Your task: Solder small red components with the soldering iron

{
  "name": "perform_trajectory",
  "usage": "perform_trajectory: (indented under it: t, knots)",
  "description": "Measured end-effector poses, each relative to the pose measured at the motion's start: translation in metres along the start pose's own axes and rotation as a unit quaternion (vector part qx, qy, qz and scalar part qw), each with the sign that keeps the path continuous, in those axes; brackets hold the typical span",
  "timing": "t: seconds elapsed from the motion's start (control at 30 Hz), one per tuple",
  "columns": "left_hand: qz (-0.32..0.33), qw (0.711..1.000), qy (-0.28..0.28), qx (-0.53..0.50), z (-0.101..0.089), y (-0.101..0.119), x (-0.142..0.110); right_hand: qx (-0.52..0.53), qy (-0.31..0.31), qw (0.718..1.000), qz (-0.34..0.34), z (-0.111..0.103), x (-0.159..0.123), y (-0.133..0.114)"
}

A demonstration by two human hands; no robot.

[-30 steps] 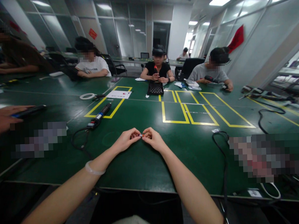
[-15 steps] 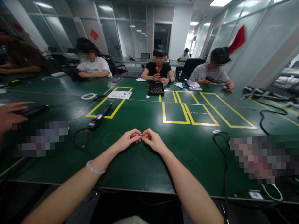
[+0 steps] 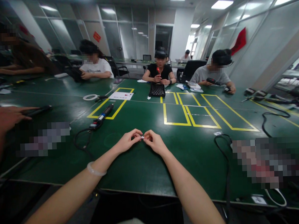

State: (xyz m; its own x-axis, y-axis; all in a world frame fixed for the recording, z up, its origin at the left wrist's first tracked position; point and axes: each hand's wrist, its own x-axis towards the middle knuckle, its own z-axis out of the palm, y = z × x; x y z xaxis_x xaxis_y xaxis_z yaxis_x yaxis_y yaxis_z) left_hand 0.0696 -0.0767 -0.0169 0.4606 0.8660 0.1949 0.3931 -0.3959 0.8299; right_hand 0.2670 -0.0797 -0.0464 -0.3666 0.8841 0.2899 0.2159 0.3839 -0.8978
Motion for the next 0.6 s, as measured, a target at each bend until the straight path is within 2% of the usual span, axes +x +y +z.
perform_trajectory:
  t: [0.13, 0.2, 0.3, 0.4, 0.47, 0.6]
  knots:
    - [0.02, 0.993, 0.086, 0.075, -0.014, 0.004, 0.002, 0.0, 0.01, 1.0, 0.006, -0.002, -0.001, 0.0]
    - [0.022, 0.988, 0.109, 0.108, -0.026, 0.003, 0.004, -0.003, 0.008, 1.0, 0.01, -0.002, -0.001, 0.0]
    - [0.016, 0.978, 0.119, 0.172, -0.053, -0.009, 0.008, -0.006, 0.004, 1.0, 0.011, -0.003, -0.002, 0.0]
    - [-0.008, 0.959, 0.127, 0.251, -0.092, -0.031, 0.012, -0.01, 0.002, 1.0, 0.012, -0.003, -0.002, 0.001]
    - [-0.049, 0.936, 0.155, 0.311, -0.123, -0.048, 0.014, -0.011, 0.002, 1.0, 0.016, -0.004, -0.003, 0.001]
    - [-0.221, 0.865, 0.211, 0.399, -0.183, -0.082, 0.021, -0.013, 0.001, 1.0, 0.02, -0.006, -0.003, 0.0]
